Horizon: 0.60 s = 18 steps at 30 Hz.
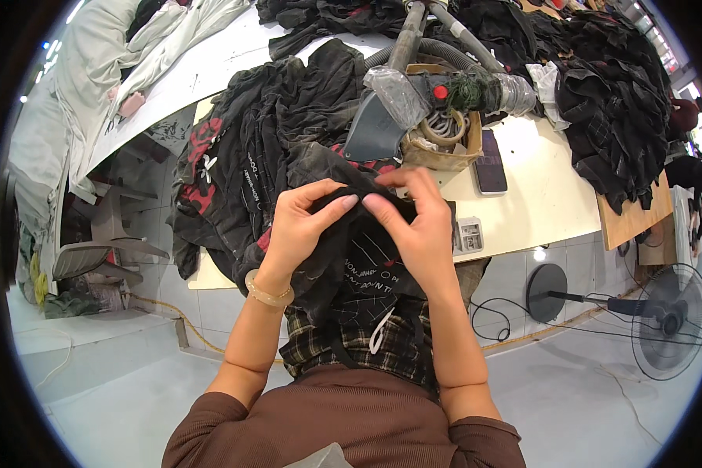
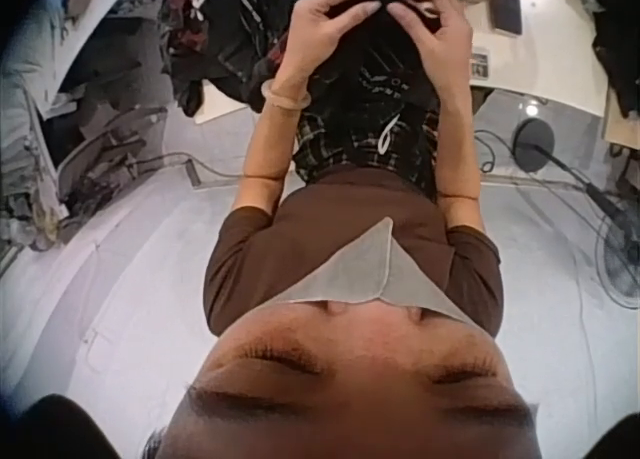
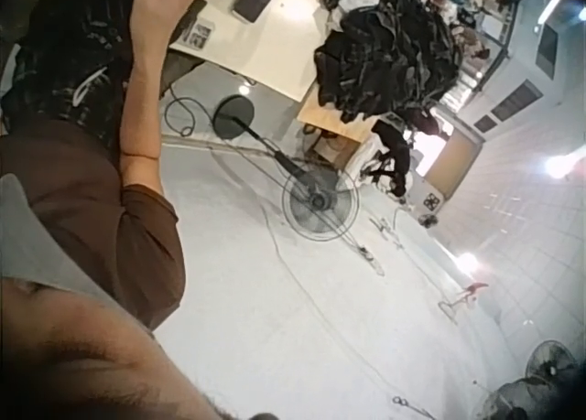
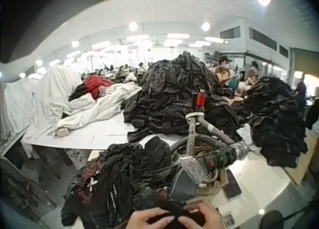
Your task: The person is inspecting black t-shirts and removing loose threads and debris by hand.
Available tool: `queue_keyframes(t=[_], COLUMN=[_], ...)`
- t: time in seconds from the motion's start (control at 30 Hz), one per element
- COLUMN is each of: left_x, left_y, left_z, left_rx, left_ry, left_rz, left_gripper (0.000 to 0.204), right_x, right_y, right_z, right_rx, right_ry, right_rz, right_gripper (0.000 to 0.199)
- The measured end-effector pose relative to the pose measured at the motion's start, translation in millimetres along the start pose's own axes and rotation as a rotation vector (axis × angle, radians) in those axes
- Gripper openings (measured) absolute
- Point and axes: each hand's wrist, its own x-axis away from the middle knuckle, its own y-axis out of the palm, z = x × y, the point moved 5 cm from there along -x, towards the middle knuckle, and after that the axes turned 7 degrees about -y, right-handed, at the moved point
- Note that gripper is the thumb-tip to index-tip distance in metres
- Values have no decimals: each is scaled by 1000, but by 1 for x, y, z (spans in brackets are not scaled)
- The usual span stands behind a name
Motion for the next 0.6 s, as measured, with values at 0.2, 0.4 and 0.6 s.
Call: queue_keyframes(t=[0.2,0.4,0.6], left_x=[-4,-9,-10], left_y=[4,10,12], left_z=[-3,-1,-1], left_rx=[491,660,688], left_ry=[-247,-267,-270], left_rz=[14,64,99], left_gripper=[11,10,8], right_x=[3,-1,-5], right_y=[12,20,21], right_z=[18,25,21], right_rx=[-271,-373,-396], right_ry=[289,329,330], right_rz=[-28,-1,29], right_gripper=[19,17,17])
